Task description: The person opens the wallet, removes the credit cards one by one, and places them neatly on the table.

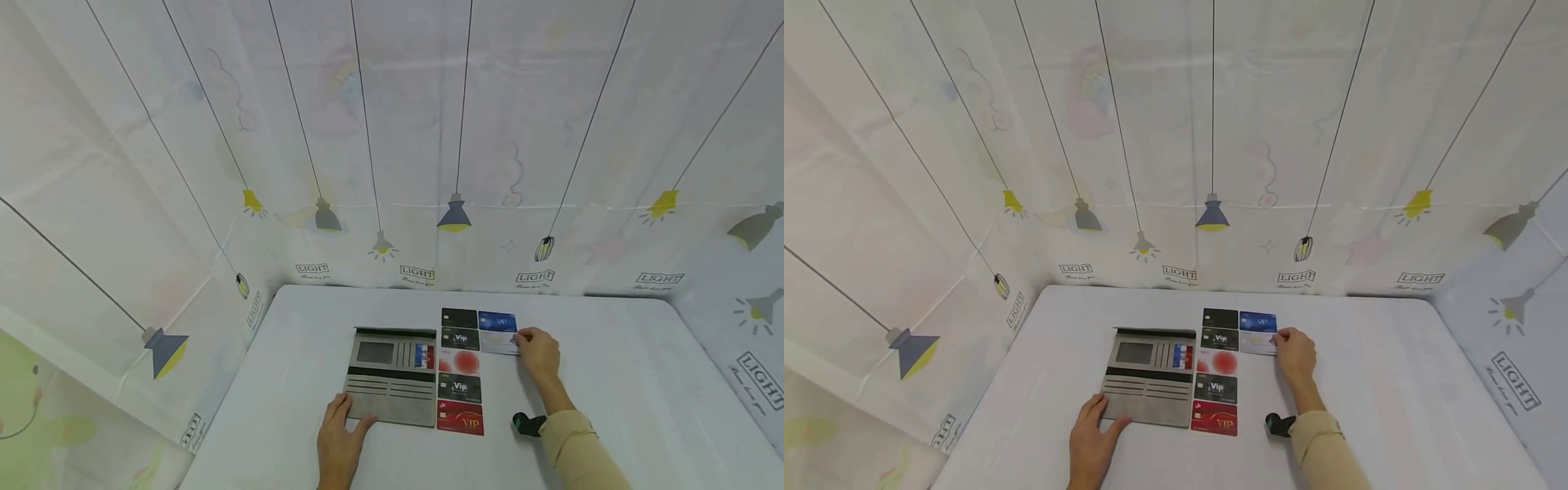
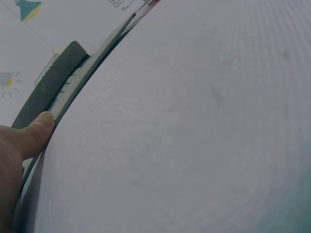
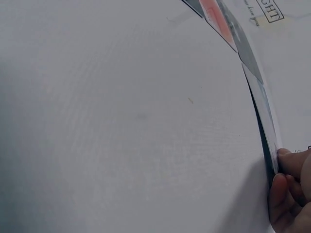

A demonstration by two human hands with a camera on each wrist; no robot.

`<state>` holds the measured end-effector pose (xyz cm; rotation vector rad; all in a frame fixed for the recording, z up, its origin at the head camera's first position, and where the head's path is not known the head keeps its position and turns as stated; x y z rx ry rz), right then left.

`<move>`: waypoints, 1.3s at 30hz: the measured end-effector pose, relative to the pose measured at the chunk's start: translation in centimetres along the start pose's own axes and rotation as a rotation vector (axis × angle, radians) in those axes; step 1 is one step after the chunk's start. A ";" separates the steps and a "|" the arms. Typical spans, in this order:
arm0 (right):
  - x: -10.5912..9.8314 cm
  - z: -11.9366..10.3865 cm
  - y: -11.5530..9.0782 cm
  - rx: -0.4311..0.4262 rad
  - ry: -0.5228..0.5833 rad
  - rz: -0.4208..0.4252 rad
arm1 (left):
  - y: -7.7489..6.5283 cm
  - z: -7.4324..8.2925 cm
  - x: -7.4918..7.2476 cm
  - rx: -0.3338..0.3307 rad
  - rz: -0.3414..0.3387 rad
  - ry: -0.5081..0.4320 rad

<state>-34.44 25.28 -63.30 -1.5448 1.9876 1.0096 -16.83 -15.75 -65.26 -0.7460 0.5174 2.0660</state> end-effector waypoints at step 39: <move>-0.2 -0.6 -0.2 0.005 0.040 0.100 | -0.1 0.0 -0.1 0.022 0.018 -0.002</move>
Point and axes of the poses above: each hand's wrist, its own y-axis towards the middle knuckle, its own x-axis out of the palm, z = x × y, the point moved 3 cm from there along y, towards the middle knuckle, and after that the axes turned 15 degrees about -x, right-handed, at the moved point
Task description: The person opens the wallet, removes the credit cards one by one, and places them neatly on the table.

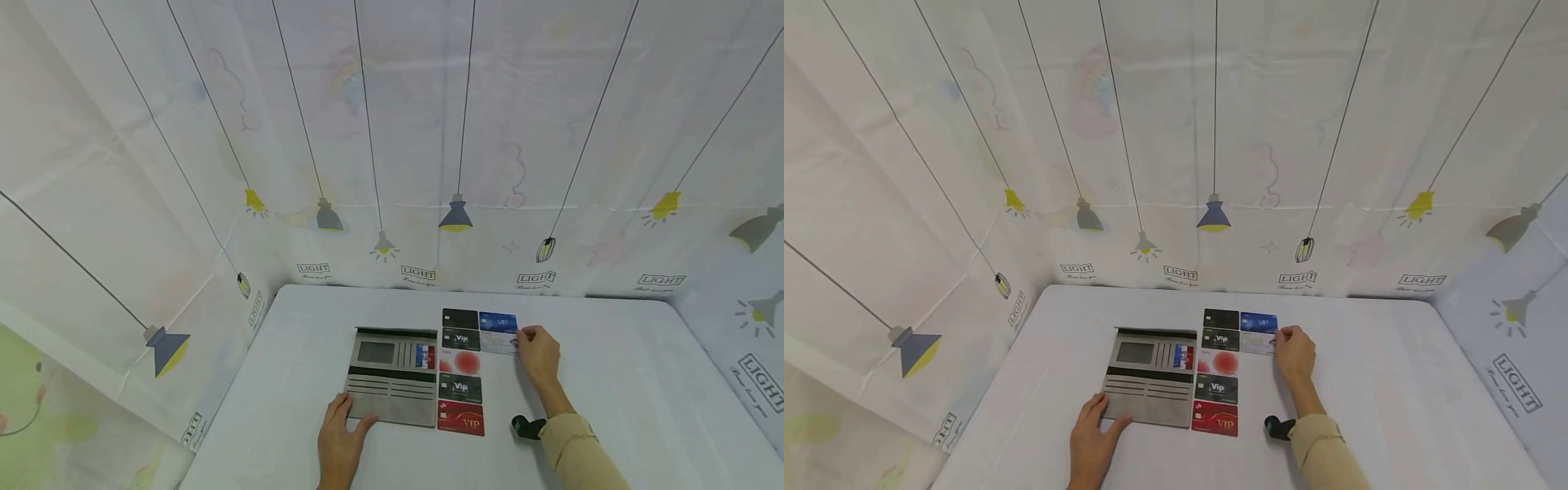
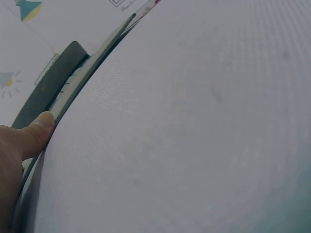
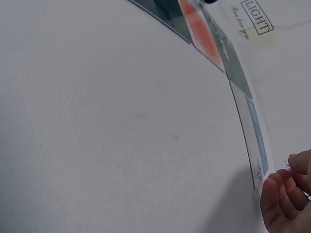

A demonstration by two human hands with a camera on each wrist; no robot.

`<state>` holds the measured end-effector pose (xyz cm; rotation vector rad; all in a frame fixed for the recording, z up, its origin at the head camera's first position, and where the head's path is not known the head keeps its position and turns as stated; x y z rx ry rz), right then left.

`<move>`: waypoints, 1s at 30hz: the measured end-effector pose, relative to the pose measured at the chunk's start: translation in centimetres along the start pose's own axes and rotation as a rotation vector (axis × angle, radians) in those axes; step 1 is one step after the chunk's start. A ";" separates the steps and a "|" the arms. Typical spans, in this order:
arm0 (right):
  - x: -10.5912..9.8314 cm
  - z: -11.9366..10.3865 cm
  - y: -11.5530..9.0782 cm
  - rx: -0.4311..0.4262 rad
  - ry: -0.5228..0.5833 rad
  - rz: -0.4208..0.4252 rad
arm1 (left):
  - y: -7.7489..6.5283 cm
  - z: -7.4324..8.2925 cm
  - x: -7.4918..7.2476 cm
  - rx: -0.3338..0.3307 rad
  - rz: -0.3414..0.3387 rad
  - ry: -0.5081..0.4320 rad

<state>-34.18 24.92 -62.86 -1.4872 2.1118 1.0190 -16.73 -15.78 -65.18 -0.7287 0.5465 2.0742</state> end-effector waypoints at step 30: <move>2.2 -6.7 -1.9 0.033 0.287 -0.057 | 0.1 -0.2 0.1 -0.009 -0.011 -0.005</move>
Point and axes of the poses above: each hand's wrist, its own y-axis towards the middle knuckle, its own x-axis out of the palm, z = x × y, the point moved 3 cm from there along y, towards the middle knuckle, and after that the axes turned 15 degrees about -x, right-handed, at the moved point
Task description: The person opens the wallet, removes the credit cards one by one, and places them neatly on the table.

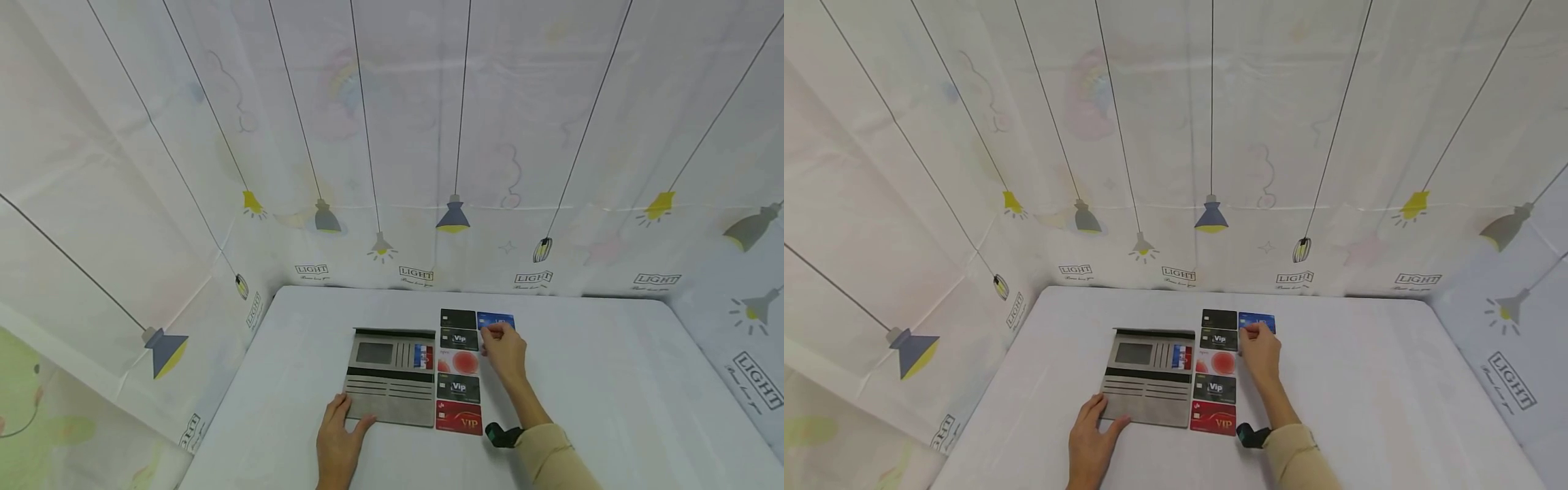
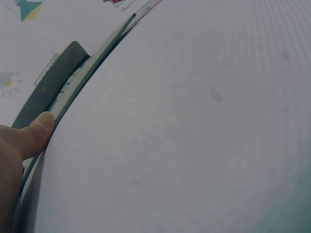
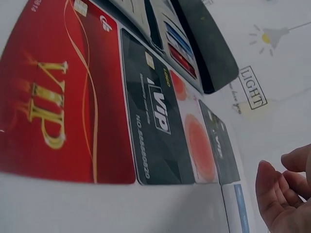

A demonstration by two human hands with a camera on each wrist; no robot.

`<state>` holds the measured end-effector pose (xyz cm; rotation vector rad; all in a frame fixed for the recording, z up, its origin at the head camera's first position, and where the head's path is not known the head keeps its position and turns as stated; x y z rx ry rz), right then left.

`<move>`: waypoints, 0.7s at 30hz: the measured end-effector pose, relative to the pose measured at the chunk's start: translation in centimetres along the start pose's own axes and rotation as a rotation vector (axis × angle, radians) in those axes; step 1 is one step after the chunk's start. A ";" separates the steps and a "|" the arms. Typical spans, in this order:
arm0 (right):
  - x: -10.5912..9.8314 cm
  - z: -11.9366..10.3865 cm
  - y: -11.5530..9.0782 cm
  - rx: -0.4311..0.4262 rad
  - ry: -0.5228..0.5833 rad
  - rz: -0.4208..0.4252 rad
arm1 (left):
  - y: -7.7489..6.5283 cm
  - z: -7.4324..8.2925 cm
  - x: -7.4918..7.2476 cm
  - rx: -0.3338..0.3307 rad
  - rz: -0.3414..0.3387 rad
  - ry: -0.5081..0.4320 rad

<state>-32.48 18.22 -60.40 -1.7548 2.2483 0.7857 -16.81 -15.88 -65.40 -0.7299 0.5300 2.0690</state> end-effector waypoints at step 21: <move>3.0 -3.2 -1.5 -0.105 -0.054 -0.090 | 0.0 0.1 0.0 0.000 0.003 0.000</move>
Point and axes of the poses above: each hand's wrist, its own y-axis towards the middle knuckle, its own x-axis out of the palm, z = x × y, the point moved 3 cm from there along y, towards the middle knuckle, and after that the axes turned 15 degrees about -x, right-handed, at the moved point
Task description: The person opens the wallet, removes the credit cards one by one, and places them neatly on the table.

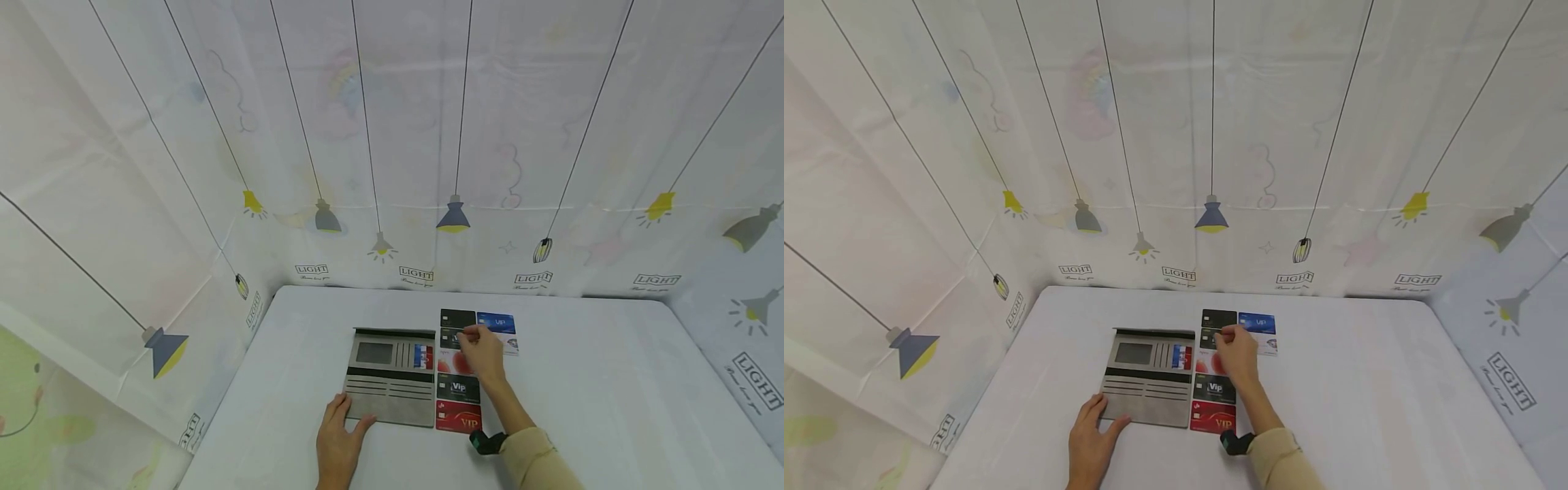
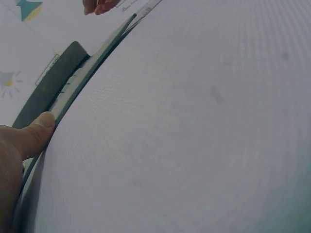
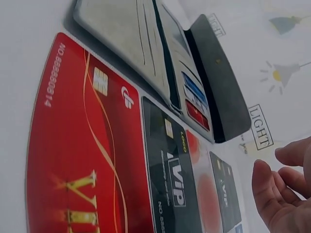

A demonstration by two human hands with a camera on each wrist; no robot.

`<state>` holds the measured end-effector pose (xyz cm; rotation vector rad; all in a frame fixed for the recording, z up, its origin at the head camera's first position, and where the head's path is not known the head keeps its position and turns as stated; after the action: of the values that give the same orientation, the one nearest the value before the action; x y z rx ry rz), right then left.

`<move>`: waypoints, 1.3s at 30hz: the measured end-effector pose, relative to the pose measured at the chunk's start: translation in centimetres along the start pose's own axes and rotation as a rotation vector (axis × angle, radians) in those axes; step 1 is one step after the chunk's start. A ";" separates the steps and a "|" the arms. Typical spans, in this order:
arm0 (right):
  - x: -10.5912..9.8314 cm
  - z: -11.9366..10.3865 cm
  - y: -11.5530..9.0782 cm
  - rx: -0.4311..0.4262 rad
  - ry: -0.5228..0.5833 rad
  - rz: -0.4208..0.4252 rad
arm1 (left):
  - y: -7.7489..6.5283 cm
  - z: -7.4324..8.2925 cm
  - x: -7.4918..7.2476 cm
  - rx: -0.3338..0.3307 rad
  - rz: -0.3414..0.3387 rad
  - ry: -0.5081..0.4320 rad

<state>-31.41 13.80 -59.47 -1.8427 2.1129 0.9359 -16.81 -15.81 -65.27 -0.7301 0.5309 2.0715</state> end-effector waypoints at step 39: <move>5.6 -2.6 -0.1 -0.112 0.068 -0.196 | -0.1 -0.2 0.1 0.025 0.035 0.015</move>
<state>-31.88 7.74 -60.42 -2.1195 1.9076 0.9739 -16.73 -15.84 -65.52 -0.7275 0.5807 2.0891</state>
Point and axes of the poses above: each hand's wrist, its own y-axis towards the middle knuckle, its own x-axis out of the palm, z = x × y, the point moved 3 cm from there along y, towards the middle knuckle, and after that the axes turned 15 degrees about -x, right-handed, at the moved point
